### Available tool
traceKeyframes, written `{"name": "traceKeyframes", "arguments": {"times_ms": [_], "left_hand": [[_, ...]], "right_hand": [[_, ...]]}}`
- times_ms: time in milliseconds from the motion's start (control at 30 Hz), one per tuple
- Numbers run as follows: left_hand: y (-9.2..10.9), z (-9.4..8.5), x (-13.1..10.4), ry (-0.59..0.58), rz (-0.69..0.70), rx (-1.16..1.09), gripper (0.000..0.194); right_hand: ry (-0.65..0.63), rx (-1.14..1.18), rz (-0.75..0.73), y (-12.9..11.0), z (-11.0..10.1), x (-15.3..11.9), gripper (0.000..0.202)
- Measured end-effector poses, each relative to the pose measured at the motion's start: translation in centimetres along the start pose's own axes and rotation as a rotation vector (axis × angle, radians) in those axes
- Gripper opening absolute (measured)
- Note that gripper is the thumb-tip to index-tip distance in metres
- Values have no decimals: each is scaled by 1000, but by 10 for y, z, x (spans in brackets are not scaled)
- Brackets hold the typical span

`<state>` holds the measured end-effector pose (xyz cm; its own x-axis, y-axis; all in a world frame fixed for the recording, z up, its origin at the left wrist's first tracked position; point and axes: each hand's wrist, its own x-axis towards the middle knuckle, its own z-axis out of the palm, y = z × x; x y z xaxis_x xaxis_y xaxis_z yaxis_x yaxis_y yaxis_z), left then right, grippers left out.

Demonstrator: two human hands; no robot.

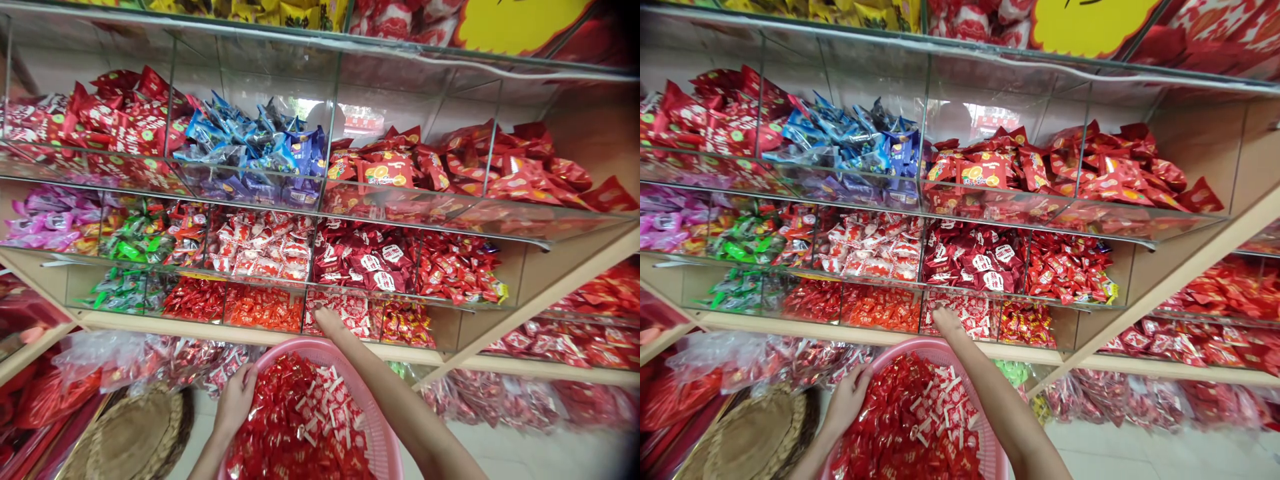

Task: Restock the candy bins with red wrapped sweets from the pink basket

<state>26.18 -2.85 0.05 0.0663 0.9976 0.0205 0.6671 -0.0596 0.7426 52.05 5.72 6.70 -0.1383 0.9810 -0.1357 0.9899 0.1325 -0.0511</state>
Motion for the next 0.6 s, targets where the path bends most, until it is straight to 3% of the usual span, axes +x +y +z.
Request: {"name": "traceKeyframes", "arguments": {"times_ms": [233,433,500,600], "left_hand": [[-1,1,0,7,10,4,38],[-1,0,0,1,-1,10,37],[-1,1,1,3,0,7,36],[0,1,1,2,1,15,36]], "right_hand": [[19,39,-24,2,-11,-6,19],[132,124,-60,16,-34,-45,20],[146,157,-88,16,-29,-67,23],[90,243,-155,11,-6,-101,22]]}}
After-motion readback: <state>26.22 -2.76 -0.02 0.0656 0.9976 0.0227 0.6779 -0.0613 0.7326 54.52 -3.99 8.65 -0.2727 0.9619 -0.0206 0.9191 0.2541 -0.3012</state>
